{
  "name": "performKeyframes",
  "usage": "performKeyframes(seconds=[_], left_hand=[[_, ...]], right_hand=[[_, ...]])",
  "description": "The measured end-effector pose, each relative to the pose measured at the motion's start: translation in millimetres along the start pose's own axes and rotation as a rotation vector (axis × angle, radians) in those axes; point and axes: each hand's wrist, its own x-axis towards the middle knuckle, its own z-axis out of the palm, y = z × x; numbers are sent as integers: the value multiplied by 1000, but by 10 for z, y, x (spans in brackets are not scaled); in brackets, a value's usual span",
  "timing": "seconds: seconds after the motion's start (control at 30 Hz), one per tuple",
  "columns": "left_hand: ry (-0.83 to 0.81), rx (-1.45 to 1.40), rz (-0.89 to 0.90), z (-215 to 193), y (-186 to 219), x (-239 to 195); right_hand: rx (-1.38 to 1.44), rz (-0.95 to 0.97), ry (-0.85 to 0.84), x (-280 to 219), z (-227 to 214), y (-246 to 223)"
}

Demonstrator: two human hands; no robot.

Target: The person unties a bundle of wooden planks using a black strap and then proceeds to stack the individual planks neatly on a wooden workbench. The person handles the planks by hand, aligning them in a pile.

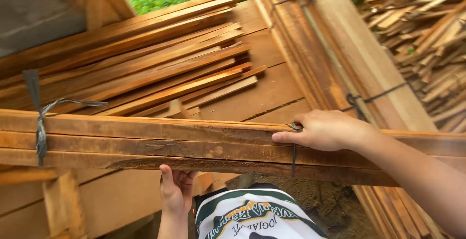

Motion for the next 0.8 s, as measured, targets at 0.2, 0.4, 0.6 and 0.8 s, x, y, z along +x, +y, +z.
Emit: performKeyframes(seconds=[0.2,0.4,0.6,0.8], left_hand=[[-85,91,-242,529,-529,361],[-239,188,-375,1152,-950,882],[-201,436,-492,1598,-1631,1552],[-211,648,-444,2422,-2327,2021]], right_hand=[[180,112,-7,15,470,1040],[388,221,17,120,1016,1679],[745,295,53,258,1278,1940],[925,324,115,668,1157,2287]])
